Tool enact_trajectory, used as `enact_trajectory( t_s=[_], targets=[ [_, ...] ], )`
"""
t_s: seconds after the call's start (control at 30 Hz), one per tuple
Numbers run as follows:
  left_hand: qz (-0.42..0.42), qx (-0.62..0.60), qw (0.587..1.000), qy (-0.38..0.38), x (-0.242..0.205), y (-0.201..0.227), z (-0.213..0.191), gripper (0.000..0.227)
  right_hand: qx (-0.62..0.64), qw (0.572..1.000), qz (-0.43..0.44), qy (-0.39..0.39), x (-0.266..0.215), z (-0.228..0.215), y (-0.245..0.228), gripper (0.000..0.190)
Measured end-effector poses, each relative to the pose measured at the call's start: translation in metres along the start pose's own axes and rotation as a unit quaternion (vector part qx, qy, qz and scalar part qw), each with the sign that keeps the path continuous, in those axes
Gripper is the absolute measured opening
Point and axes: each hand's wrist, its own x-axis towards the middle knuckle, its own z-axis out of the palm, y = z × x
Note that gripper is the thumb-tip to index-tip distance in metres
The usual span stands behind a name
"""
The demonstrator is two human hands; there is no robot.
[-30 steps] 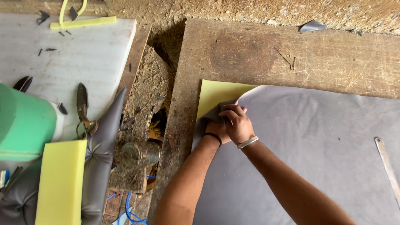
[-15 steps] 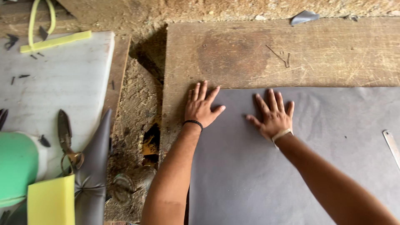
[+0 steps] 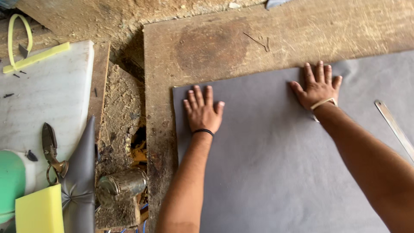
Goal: The person aligns a dark gray fabric over a yellow foam sheet on a wooden workbench, smooths it, and uses a straightedge to trim the foam. They then apply adhesive with a spray gun and press the fabric onto the foam, repeating the process for another section.
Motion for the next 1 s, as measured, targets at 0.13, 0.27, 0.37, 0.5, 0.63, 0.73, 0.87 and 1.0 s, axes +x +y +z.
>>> enact_trajectory(
  t_s=[0.13,0.27,0.37,0.5,0.63,0.73,0.87,1.0],
  targets=[
    [0.105,-0.035,0.994,-0.003,-0.079,0.084,0.013,0.073,-0.059,0.993,-0.099,-0.015,-0.075,0.034,-0.021,0.083],
    [0.158,-0.049,0.986,0.03,-0.164,0.135,0.022,0.064,-0.037,0.983,-0.178,-0.004,-0.192,0.03,-0.017,0.067],
    [0.164,-0.046,0.985,0.025,-0.236,0.145,0.031,0.062,-0.012,0.981,-0.19,-0.03,-0.266,0.023,-0.001,0.065],
    [0.148,-0.034,0.988,0.004,-0.334,0.151,0.044,0.062,-0.046,0.976,-0.196,-0.088,-0.352,0.022,0.02,0.066],
    [0.124,-0.006,0.992,0.006,-0.419,0.167,0.061,0.068,-0.048,0.974,-0.202,-0.095,-0.416,0.024,0.037,0.065],
    [0.119,0.018,0.993,0.009,-0.469,0.171,0.069,0.069,-0.046,0.973,-0.2,-0.109,-0.46,0.024,0.048,0.065],
    [0.101,0.015,0.994,-0.036,-0.511,0.179,0.068,0.07,-0.021,0.972,-0.197,-0.129,-0.502,0.019,0.068,0.064],
    [0.08,-0.011,0.989,-0.12,-0.53,0.176,0.064,0.077,-0.001,0.963,-0.214,-0.163,-0.519,0.019,0.088,0.067]
  ],
)
